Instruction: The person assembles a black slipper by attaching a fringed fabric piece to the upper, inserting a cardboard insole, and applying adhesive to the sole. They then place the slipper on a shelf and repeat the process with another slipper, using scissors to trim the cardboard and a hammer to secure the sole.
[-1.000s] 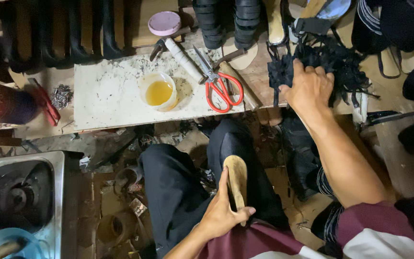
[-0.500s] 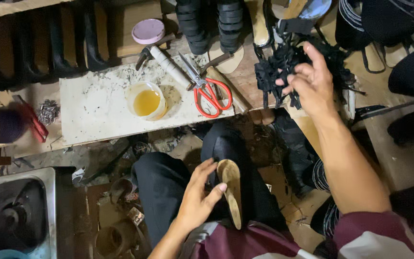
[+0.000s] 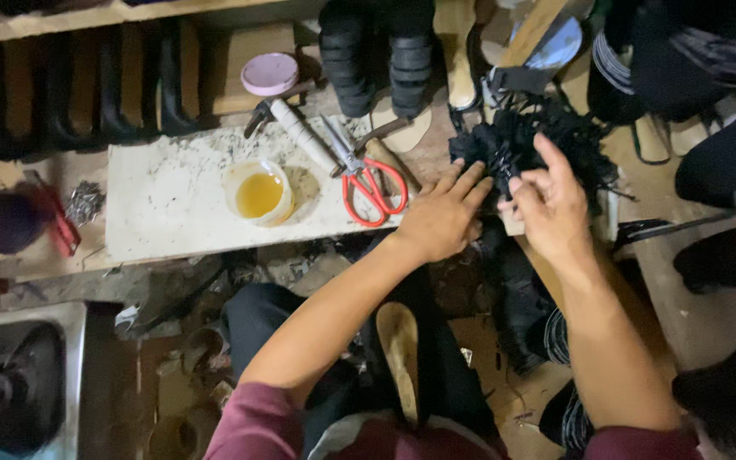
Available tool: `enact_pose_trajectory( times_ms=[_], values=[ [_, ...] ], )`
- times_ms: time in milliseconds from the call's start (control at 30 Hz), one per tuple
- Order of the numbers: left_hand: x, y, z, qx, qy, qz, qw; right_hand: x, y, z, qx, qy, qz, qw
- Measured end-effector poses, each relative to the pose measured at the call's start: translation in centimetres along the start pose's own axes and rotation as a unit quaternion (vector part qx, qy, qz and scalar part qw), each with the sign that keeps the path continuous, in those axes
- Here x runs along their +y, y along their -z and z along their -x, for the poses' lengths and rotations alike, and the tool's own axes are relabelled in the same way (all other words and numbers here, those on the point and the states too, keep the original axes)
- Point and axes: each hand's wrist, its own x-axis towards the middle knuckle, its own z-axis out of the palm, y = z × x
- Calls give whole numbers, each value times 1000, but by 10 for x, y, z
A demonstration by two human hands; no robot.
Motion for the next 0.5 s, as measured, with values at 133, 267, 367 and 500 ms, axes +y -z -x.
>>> enact_pose_trajectory(
  times_ms=[133, 267, 367, 500],
  values=[
    [-32, -22, -81, -74, -28, -57, 995, -24, 17, 11, 1, 103, -1, 995],
    [-45, -20, -104, -136, 94, 61, 984, -41, 36, 26, -28, 109, -115, 987],
    [-36, 0, -71, -46, -11, 90, 995, -39, 37, 34, -40, 77, -110, 990],
    [-28, 26, 14, -137, -1, 618, 774, -23, 22, 47, -90, -8, -97, 991]
  ],
)
